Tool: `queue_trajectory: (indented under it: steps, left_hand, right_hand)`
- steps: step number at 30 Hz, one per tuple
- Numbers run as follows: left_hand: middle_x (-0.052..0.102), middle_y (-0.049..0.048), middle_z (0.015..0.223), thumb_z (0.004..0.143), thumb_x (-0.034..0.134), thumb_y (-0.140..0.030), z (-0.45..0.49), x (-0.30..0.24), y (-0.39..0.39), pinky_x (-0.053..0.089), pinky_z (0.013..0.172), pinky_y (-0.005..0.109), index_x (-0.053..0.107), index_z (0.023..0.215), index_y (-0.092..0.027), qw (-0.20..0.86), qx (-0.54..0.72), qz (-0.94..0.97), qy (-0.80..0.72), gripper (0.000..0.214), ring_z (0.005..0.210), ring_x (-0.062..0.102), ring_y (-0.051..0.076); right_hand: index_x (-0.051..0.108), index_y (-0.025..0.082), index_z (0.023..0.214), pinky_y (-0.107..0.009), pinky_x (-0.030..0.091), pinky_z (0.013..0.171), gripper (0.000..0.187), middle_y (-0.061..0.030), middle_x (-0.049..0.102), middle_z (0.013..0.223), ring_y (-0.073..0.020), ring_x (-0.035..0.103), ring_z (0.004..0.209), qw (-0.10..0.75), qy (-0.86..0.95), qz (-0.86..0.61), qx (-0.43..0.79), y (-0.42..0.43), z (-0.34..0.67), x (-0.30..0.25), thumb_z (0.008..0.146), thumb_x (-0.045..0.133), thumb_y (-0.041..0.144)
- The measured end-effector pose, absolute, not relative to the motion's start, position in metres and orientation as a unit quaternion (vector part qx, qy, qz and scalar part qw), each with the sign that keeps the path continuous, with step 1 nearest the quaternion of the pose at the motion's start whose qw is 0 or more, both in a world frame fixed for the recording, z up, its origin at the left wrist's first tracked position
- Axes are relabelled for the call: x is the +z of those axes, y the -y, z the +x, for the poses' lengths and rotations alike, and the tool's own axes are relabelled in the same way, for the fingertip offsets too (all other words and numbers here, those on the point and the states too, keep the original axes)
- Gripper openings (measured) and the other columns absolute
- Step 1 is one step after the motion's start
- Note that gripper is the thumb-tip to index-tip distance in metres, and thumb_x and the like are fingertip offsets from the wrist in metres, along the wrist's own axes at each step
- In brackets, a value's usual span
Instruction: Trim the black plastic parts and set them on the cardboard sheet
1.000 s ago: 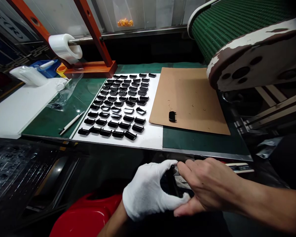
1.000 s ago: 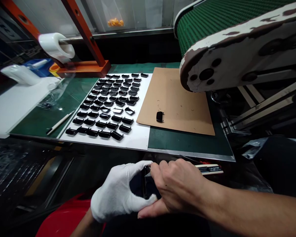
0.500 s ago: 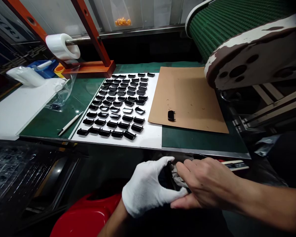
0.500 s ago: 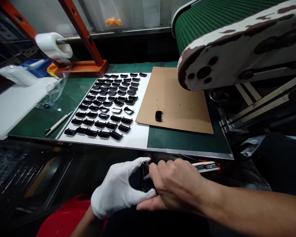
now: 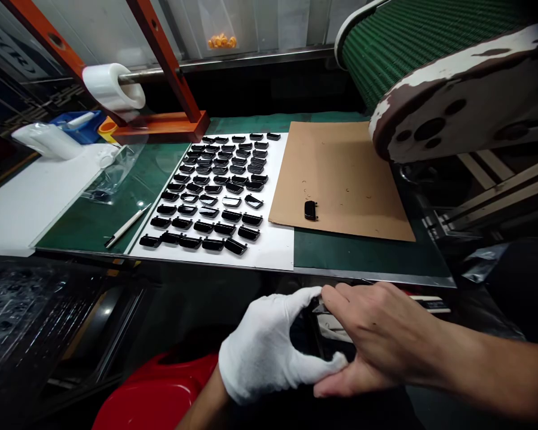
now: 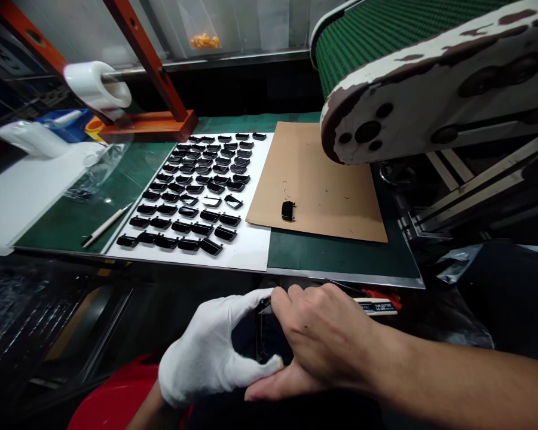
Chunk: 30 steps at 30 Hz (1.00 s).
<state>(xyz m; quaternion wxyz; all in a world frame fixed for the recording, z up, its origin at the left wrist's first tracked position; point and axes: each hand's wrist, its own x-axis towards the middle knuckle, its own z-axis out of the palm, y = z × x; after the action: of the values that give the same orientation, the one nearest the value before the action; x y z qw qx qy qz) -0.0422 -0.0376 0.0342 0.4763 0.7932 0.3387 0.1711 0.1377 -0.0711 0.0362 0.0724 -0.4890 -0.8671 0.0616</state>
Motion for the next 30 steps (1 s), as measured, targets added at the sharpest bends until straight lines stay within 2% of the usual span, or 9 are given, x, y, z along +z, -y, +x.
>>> queue_trajectory:
  steps: [11,17,22,26,30]
  left_hand:
    - [0.071,-0.003,0.089,0.067,0.074,-0.036,-0.0397,0.0331,0.04,0.048,0.071,0.021,0.061,0.111,-0.022,0.459,0.153,0.799,-0.358,0.048,0.078,0.068,0.016]
    - [0.071,-0.0037,0.089,0.067,0.074,-0.035,-0.0396,0.0303,0.0412,0.048,0.072,0.021,0.061,0.112,-0.022,0.478,0.149,0.786,-0.362,0.048,0.079,0.067,0.015]
    - [0.07,-0.0047,0.096,0.069,0.074,-0.033,-0.0405,0.0326,0.0384,0.048,0.078,0.02,0.059,0.117,-0.023,0.512,0.153,0.765,-0.36,0.051,0.085,0.066,0.014]
    - [0.07,-0.0027,0.098,0.069,0.074,-0.035,-0.0409,0.0357,0.0359,0.048,0.078,0.021,0.058,0.118,-0.021,0.5,0.15,0.77,-0.367,0.054,0.086,0.066,0.016]
    - [0.07,-0.0021,0.102,0.07,0.073,-0.035,-0.0406,0.0357,0.0359,0.048,0.081,0.022,0.057,0.12,-0.021,0.505,0.15,0.77,-0.36,0.054,0.09,0.066,0.017]
  right_hand:
    - [0.054,0.018,0.068,-0.031,0.018,0.042,0.085,-0.002,0.055,0.055,-0.0184,0.054,0.041,0.03,0.863,-0.498,0.077,0.0757,0.1377,0.0329,0.071,0.002,0.085]
    - [0.054,0.018,0.068,-0.031,0.016,0.043,0.08,-0.003,0.057,0.055,-0.0194,0.054,0.041,0.013,0.866,-0.491,0.094,0.0733,0.1384,0.0321,0.07,0.013,0.086]
    - [0.052,0.018,0.068,-0.03,0.019,0.043,0.074,-0.0025,0.058,0.056,-0.0176,0.054,0.042,0.043,0.857,-0.499,0.123,0.0693,0.1394,0.0356,0.07,0.024,0.086]
    - [0.05,0.018,0.068,-0.029,0.02,0.043,0.071,-0.001,0.057,0.056,-0.0161,0.054,0.042,0.082,0.855,-0.5,0.11,0.0678,0.1397,0.0376,0.073,0.023,0.084]
    - [0.05,0.019,0.068,-0.029,0.02,0.043,0.071,-0.0012,0.056,0.056,-0.0174,0.054,0.042,0.076,0.857,-0.5,0.097,0.069,0.14,0.0367,0.073,0.021,0.083]
